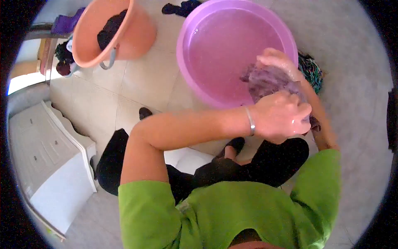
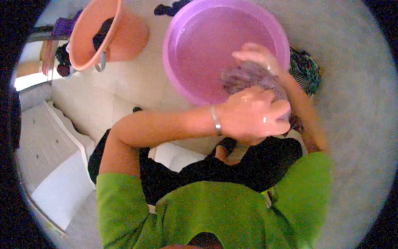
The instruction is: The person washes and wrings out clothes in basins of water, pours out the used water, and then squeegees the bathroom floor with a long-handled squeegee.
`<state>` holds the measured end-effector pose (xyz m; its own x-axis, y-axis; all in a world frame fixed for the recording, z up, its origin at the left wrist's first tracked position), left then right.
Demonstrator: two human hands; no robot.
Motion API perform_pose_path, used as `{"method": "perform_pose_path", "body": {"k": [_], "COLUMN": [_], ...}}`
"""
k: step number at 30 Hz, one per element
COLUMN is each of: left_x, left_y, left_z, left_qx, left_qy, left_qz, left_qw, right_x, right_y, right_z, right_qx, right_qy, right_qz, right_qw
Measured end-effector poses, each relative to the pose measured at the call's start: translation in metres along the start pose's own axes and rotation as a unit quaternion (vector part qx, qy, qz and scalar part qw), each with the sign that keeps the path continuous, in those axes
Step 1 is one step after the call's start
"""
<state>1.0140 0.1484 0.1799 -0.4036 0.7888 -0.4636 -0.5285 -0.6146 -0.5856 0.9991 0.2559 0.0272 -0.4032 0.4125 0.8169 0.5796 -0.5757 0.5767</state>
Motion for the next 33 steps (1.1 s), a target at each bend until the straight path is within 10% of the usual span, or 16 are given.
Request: {"method": "perform_pose_path", "body": {"k": [9,22,24,26,28,30,33], "left_x": [0.002,0.063,0.062,0.084,0.106,0.131,0.187], "left_y": [-0.005,0.034,0.035,0.043,0.05,0.083,0.129], "left_z": [-0.06,-0.173,-0.126,-0.09,-0.007,0.063,0.059], "left_qx": [0.105,0.352,0.193,0.233,-0.061,-0.383,-0.437], "left_qy": [0.024,-0.042,-0.047,0.039,0.091,0.142,0.567], "left_qz": [-0.025,0.0,-0.073,0.088,0.211,0.293,0.375], "left_qw": [0.994,0.935,0.977,0.968,0.971,0.864,0.589], "right_x": [0.025,-0.035,-0.044,-0.045,-0.041,0.002,0.093], "right_y": [-0.01,-0.057,-0.063,-0.062,-0.061,-0.033,0.014], "right_z": [0.004,0.039,0.068,0.084,0.075,0.086,0.058], "right_qx": [0.004,-0.109,-0.209,-0.177,-0.128,-0.185,-0.2], "right_qy": [0.301,0.378,0.288,0.159,0.025,-0.096,-0.228], "right_qz": [0.117,0.093,0.064,0.065,0.054,0.099,0.202], "right_qw": [0.946,0.915,0.932,0.969,0.99,0.973,0.931]}}
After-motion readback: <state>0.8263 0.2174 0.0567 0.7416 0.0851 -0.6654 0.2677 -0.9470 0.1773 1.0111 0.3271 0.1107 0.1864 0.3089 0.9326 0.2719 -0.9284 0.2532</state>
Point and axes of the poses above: each hand's wrist, its own y-axis away from the middle knuckle, its own z-axis out of the back of the hand, x = y × z, the point moved 9 cm from there along -y, towards the middle knuckle, and after that the axes turned 5 degrees about y, right-handed, at the moved point
